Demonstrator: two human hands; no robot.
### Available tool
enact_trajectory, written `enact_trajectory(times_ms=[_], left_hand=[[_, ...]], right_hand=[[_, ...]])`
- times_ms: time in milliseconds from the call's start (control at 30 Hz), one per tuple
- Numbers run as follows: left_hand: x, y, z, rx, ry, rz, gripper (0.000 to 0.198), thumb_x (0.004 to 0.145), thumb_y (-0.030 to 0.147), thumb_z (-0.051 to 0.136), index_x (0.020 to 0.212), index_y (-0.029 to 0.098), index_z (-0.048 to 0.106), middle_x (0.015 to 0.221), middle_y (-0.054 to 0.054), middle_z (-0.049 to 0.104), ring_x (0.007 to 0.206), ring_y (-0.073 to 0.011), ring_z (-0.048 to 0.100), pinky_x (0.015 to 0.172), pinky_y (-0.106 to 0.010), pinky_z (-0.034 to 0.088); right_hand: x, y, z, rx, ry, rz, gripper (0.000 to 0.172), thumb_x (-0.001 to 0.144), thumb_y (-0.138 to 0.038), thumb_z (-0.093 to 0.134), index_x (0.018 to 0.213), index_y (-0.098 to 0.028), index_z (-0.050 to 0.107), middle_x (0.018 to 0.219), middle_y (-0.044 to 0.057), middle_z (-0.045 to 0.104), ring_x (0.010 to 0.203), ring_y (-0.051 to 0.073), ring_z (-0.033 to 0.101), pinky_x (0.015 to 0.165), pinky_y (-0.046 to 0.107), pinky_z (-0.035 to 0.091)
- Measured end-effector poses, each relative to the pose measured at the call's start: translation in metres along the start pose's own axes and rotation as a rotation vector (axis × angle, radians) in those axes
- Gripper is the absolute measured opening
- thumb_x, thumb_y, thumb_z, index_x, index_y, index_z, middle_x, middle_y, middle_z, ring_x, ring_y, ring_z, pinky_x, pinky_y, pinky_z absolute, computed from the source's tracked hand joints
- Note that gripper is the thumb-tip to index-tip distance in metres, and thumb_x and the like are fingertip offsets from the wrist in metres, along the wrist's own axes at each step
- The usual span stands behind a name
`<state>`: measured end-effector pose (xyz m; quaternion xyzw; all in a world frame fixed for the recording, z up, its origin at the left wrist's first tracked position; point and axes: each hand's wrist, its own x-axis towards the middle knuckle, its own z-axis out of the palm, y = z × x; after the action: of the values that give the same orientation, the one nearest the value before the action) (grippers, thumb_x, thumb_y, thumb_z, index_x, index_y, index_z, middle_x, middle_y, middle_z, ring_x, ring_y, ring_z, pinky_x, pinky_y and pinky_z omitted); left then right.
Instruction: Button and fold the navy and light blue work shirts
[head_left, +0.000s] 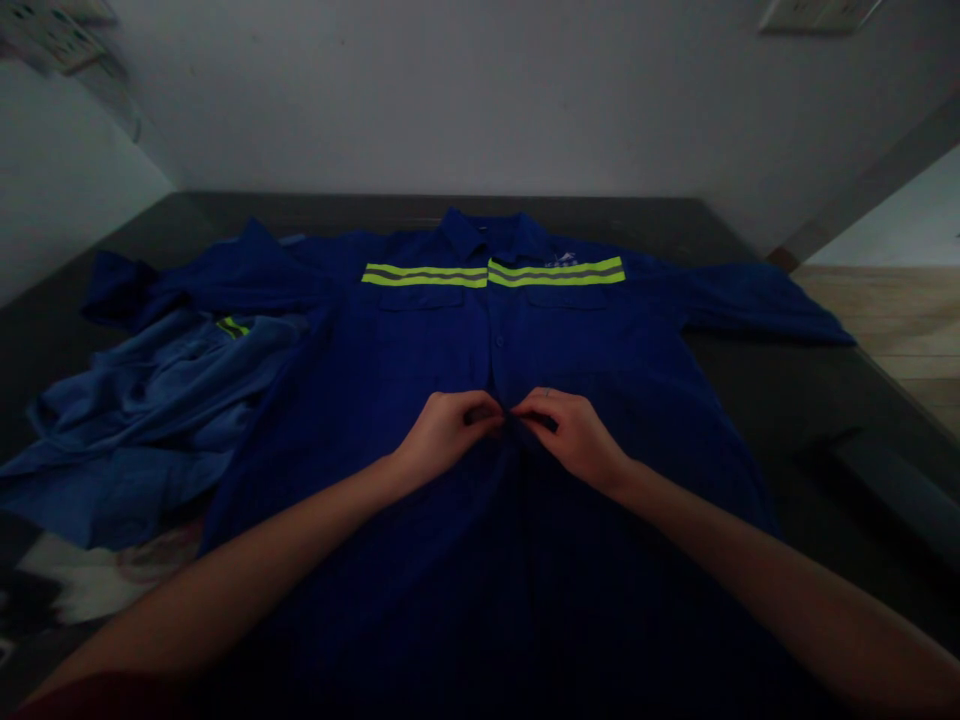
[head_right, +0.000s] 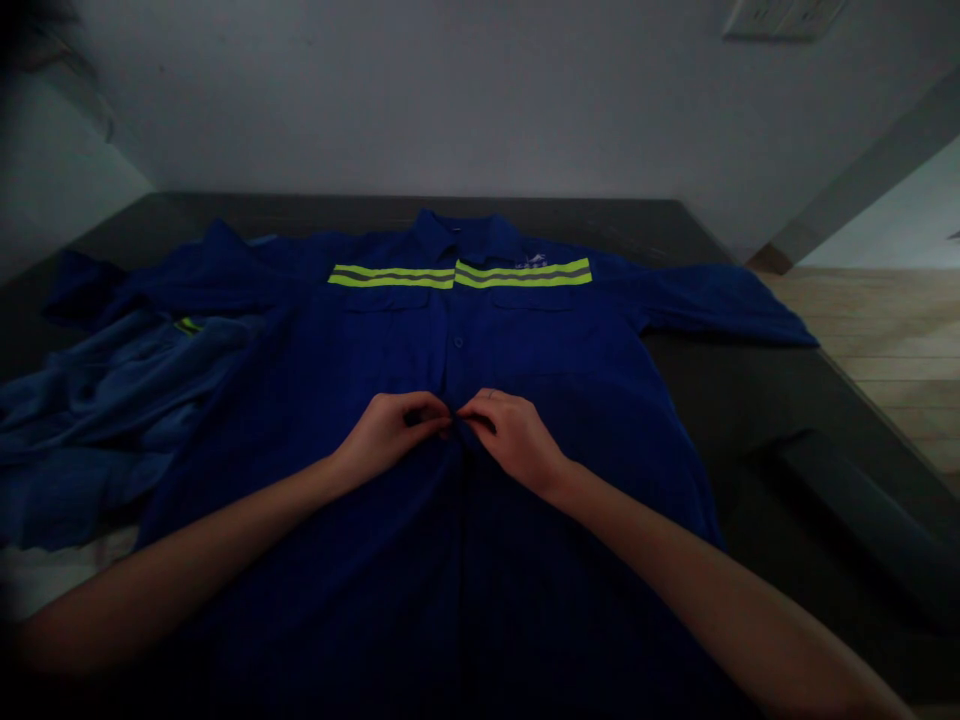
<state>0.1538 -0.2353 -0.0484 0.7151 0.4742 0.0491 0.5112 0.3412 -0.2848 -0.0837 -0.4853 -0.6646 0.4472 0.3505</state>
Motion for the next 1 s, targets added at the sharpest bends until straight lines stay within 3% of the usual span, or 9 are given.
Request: enact_trajectory(times_ms=[200,367,433,533,633,867,1000], left_hand=[[0.0,0.005,-0.003,-0.019,-0.034,-0.054,0.006,0.08,0.016,0.062,0.081,0.017,0.068,0.072,0.002,0.072,0.07,-0.0134,0.067,0.065,-0.021,0.048],[-0.003,0.004,0.002,0.098,0.0,0.018,0.008,0.082,0.014,0.058,0.079,0.019,0.065,0.075,0.003,0.071,0.07,-0.0121,0.066,0.064,-0.02,0.046],[-0.005,0.004,0.004,0.1,0.029,0.034,0.007,0.083,0.014,0.057,0.084,0.02,0.061,0.077,0.004,0.071,0.072,-0.0118,0.067,0.064,-0.02,0.047],[-0.007,0.004,0.005,0.036,0.048,0.003,0.021,0.081,0.012,0.058,0.1,0.021,0.054,0.077,0.005,0.071,0.073,-0.0123,0.068,0.064,-0.02,0.049],[-0.007,0.004,0.005,0.032,0.039,0.033,0.027,0.081,0.012,0.058,0.105,0.023,0.053,0.079,0.005,0.071,0.075,-0.0123,0.069,0.067,-0.02,0.05],[-0.005,0.001,0.004,0.055,0.043,0.071,0.015,0.081,0.016,0.059,0.095,0.021,0.061,0.083,0.003,0.072,0.078,-0.0131,0.068,0.072,-0.022,0.051],[-0.004,0.0,0.002,0.042,0.018,0.066,0.01,0.081,0.016,0.059,0.09,0.02,0.061,0.081,0.004,0.07,0.077,-0.0126,0.067,0.069,-0.021,0.05]], right_hand=[[-0.003,-0.007,0.007,-0.087,0.018,0.018,0.02,0.085,-0.005,0.051,0.09,-0.017,0.067,0.086,0.006,0.065,0.081,0.018,0.062,0.074,0.031,0.049],[-0.006,-0.01,0.015,-0.148,0.035,0.051,0.018,0.085,-0.006,0.05,0.091,-0.015,0.064,0.087,0.008,0.063,0.081,0.02,0.061,0.074,0.033,0.05],[-0.007,-0.011,0.016,-0.141,0.035,0.052,0.019,0.086,-0.007,0.049,0.092,-0.016,0.064,0.089,0.008,0.063,0.084,0.02,0.061,0.076,0.033,0.05],[-0.007,-0.01,0.015,-0.126,0.017,0.056,0.02,0.087,-0.007,0.049,0.096,-0.016,0.064,0.093,0.008,0.064,0.089,0.021,0.061,0.08,0.035,0.05],[-0.005,-0.008,0.011,-0.069,0.021,0.077,0.02,0.087,-0.008,0.051,0.096,-0.017,0.066,0.095,0.007,0.065,0.09,0.02,0.062,0.082,0.034,0.05],[0.001,0.002,0.005,0.218,-0.013,0.261,0.01,0.082,-0.015,0.061,0.09,-0.017,0.067,0.087,0.004,0.068,0.079,0.017,0.064,0.073,0.03,0.05],[0.001,0.003,0.002,0.213,-0.039,0.175,0.022,0.082,-0.018,0.062,0.104,-0.019,0.058,0.085,0.001,0.064,0.073,0.015,0.06,0.066,0.027,0.048]])
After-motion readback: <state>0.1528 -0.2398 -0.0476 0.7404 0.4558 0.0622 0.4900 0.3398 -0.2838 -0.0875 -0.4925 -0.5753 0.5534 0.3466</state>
